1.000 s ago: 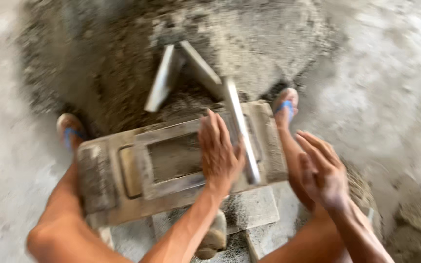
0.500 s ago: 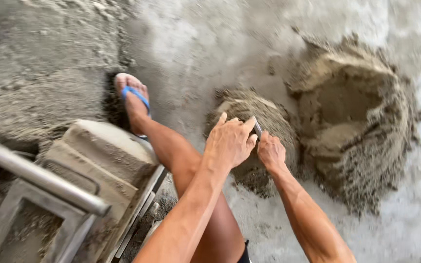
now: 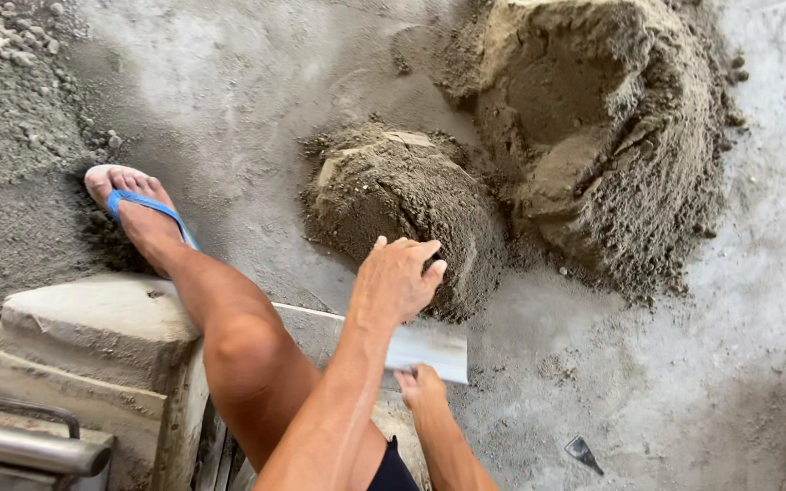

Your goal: The person scoops wet concrete from a pile on the floor into a rectangular metal mold using a trowel. They level the mixture, scrape off the excess, and then flip the mold to release the formed brick. The person stacks the finished bricks in a designated area and repeats the process.

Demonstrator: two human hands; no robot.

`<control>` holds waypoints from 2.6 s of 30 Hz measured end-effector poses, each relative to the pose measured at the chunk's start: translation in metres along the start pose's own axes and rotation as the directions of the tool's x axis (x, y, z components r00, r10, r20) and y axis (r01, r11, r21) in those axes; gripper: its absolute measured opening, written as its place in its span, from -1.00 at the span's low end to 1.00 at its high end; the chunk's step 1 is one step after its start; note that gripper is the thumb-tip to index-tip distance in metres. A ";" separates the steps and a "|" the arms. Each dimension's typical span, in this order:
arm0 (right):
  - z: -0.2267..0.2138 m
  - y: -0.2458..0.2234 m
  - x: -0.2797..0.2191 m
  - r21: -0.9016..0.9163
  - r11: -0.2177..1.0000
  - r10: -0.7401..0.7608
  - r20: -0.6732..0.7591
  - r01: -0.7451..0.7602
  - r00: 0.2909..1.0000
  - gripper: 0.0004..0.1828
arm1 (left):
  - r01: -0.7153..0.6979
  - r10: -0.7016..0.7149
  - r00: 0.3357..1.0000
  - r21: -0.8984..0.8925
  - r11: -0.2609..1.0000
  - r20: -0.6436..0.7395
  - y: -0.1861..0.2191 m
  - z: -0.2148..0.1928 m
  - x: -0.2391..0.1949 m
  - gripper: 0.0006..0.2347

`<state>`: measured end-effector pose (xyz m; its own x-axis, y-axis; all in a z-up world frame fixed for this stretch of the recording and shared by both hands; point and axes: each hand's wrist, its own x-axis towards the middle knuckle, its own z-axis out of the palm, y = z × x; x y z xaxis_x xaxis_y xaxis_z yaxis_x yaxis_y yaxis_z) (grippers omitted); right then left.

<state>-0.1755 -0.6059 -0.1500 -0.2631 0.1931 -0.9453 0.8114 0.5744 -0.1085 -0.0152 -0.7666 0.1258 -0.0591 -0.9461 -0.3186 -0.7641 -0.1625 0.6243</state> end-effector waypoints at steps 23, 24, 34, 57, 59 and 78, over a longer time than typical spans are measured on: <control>0.064 -0.089 -0.275 0.024 0.718 -0.521 0.680 0.695 0.515 -0.75 | -0.127 0.148 0.793 0.078 0.989 -0.591 -0.027 -0.124 -0.072 -0.72; 0.069 -0.080 -0.309 0.016 0.710 -0.501 0.714 0.704 0.489 -0.75 | -0.101 0.131 0.769 0.083 0.991 -0.626 -0.035 -0.137 -0.085 -0.72; 0.041 0.127 -0.447 0.005 0.576 -0.024 1.000 0.817 0.010 -0.83 | 0.247 -0.218 0.351 -0.135 0.960 -0.911 -0.178 -0.167 -0.355 -0.66; -0.003 0.344 -0.428 0.631 -0.402 0.224 0.770 0.663 -0.597 -0.73 | 0.306 -0.562 -0.073 -0.555 0.774 -0.824 -0.246 -0.016 -0.505 -0.58; 0.001 0.342 -0.449 0.648 -0.488 0.239 0.744 0.585 -0.624 -0.61 | 0.286 -0.599 -0.199 -0.631 0.721 -0.775 -0.238 -0.012 -0.534 -0.56; 0.022 0.330 -0.404 0.694 -0.626 0.664 0.714 0.355 -0.224 -0.25 | 0.482 -0.509 -0.075 -0.478 0.734 -0.858 -0.254 -0.008 -0.479 -0.61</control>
<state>0.2101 -0.5119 0.1889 0.9700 -0.2299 -0.0795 -0.2393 -0.8432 -0.4814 0.2124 -0.2746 0.1252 0.9441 -0.0870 0.3179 -0.2828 -0.7093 0.6457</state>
